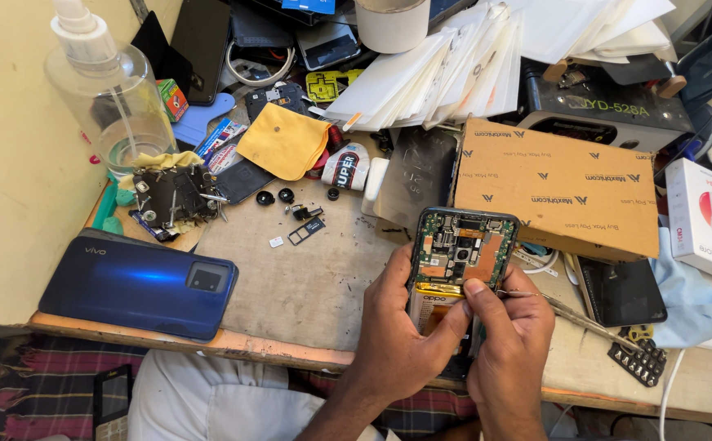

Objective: The person repairs a disassembled smartphone on a cluttered workbench, peeling the old battery out of the phone body and pressing a new battery into place. They hold the phone up, work the battery connector and adhesive with their fingers and a thin pry tool, and reposition the battery inside the frame.

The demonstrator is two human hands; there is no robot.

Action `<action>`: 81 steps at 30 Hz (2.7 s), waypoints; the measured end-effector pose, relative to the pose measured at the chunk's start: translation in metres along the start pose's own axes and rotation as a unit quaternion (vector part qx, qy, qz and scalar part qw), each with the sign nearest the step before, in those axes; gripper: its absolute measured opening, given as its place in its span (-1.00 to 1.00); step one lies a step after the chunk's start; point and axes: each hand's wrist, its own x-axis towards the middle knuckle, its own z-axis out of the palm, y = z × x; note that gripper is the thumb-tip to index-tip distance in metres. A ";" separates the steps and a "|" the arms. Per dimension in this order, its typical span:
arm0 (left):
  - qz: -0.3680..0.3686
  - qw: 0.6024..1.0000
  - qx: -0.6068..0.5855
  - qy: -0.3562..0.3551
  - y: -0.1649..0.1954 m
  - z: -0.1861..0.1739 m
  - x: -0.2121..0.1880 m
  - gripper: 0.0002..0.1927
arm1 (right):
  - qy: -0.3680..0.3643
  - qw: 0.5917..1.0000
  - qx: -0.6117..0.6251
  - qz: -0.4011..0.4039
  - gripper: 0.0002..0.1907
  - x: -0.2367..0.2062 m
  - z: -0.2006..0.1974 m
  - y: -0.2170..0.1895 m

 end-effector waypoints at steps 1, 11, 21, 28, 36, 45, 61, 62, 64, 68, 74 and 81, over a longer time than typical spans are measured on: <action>-0.005 1.000 -0.006 0.002 0.000 0.000 0.000 -0.53 | -0.002 1.000 0.000 -0.003 -0.78 0.000 0.000 0.000; 0.004 1.000 -0.005 0.014 -0.001 0.001 0.000 -0.53 | 0.018 0.998 0.052 0.016 -0.69 0.002 -0.009 0.004; 0.020 1.000 0.013 0.008 -0.001 0.000 0.000 -0.52 | 0.027 0.999 0.026 -0.004 -0.70 -0.002 -0.008 0.010; 0.019 1.000 0.024 0.008 -0.001 -0.001 -0.001 -0.52 | 0.041 0.999 0.026 0.005 -0.69 -0.003 -0.005 0.008; 0.021 1.000 0.001 0.002 0.001 -0.001 -0.003 -0.50 | 0.029 0.999 0.019 -0.007 -0.73 -0.006 -0.008 0.010; 0.040 0.999 0.027 0.009 0.004 -0.001 -0.002 -0.51 | 0.009 1.000 -0.002 -0.019 -0.68 -0.004 -0.011 0.012; 0.022 1.000 0.013 0.001 0.005 -0.003 -0.002 -0.48 | 0.011 1.000 0.020 0.009 -0.75 -0.002 0.000 0.000; 0.021 1.000 0.013 0.001 0.005 -0.003 -0.001 -0.49 | 0.008 1.000 0.015 0.006 -0.75 -0.002 0.001 -0.001; 0.018 1.000 0.014 0.002 0.005 -0.003 -0.002 -0.49 | 0.002 1.000 0.007 0.004 -0.76 -0.003 0.001 -0.001; 0.025 1.000 0.011 -0.009 0.005 -0.004 -0.003 -0.50 | 0.003 1.000 -0.005 -0.002 -0.80 -0.005 0.002 -0.002; 0.025 1.000 0.007 -0.006 0.003 -0.004 -0.003 -0.52 | 0.013 1.000 -0.005 -0.005 -0.79 -0.005 0.002 0.001; 0.020 1.000 0.001 0.010 0.002 -0.002 -0.002 -0.51 | 0.007 0.999 0.053 -0.004 -0.68 -0.002 -0.004 0.004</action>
